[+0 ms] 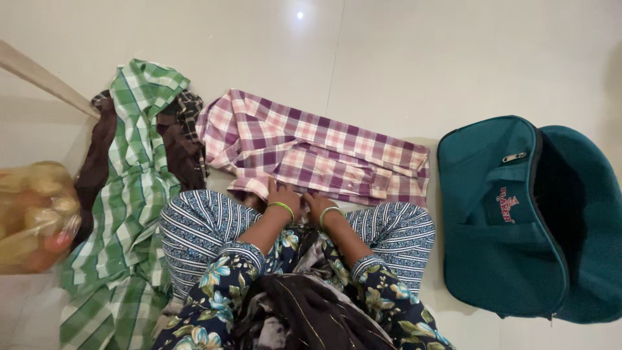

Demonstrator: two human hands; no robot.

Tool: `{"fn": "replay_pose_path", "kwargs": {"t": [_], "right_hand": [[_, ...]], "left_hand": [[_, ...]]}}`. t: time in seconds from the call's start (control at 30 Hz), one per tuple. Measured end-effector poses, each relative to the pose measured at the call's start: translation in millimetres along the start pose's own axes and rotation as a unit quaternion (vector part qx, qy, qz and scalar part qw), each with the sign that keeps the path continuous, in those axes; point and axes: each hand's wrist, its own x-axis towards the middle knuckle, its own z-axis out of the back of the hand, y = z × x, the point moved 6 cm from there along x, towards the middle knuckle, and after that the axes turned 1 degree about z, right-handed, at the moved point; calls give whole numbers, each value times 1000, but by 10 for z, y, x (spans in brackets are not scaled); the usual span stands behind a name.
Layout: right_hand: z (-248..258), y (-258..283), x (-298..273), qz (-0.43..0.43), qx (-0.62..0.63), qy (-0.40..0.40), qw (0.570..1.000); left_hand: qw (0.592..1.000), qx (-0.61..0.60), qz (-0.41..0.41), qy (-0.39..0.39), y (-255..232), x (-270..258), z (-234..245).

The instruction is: The person folds a plaid shirt by smoothing the fabric, folding in the sleeves and sides, and then folding the body of the shirt into a square before placing it into a bag.

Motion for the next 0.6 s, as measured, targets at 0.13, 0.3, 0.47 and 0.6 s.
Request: {"fn": "replay_pose_path", "kwargs": {"t": [0.13, 0.3, 0.47, 0.6], "right_hand": [[-122, -109, 64, -4, -5, 4, 1000], [-161, -231, 150, 4, 42, -37, 998], [-23, -415, 99, 4, 212, -138, 967], [4, -820, 68, -35, 419, -232, 877]], "left_hand": [[999, 13, -30, 37, -17, 70, -217], [996, 7, -64, -53, -82, 413, -461], [984, -69, -40, -158, 1, 271, 51], [930, -329, 41, -159, 295, -8, 565]]}}
